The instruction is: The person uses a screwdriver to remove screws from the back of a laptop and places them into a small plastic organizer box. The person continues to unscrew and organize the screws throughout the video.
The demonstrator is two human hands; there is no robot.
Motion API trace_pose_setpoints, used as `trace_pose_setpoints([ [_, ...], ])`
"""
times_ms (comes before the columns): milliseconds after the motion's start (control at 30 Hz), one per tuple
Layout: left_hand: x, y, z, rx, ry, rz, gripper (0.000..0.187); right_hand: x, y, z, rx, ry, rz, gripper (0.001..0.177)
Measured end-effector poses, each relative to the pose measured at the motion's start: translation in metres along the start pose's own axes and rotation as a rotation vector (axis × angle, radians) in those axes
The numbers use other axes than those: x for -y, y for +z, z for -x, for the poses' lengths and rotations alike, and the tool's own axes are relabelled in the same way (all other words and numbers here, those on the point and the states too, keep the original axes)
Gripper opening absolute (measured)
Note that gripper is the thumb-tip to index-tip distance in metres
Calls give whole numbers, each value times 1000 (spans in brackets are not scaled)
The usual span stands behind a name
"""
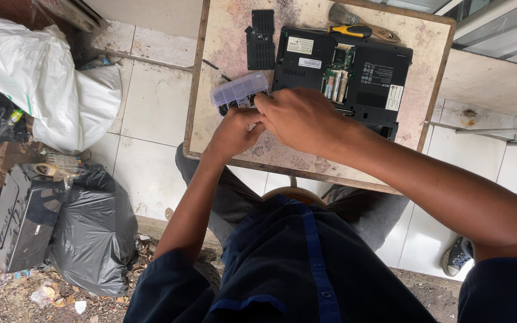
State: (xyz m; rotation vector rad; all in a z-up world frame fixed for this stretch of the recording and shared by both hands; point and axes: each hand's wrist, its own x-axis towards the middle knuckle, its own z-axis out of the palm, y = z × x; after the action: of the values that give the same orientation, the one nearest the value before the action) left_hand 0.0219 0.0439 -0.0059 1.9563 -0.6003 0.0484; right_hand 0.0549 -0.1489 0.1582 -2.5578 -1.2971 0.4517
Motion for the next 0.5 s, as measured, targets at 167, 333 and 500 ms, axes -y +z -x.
trace_pose_setpoints([
  [167, 5, 4, 2, 29, 3, -61, 20, -5, 0, -2, -36, -4, -181, 10],
  [333, -16, -2, -3, 12, -13, 3, 14, -14, -4, 6, -22, -2, -229, 5],
  [500, 8, 11, 2, -1, -47, 30, 18, -15, -7, 10, 64, -34, -241, 6],
])
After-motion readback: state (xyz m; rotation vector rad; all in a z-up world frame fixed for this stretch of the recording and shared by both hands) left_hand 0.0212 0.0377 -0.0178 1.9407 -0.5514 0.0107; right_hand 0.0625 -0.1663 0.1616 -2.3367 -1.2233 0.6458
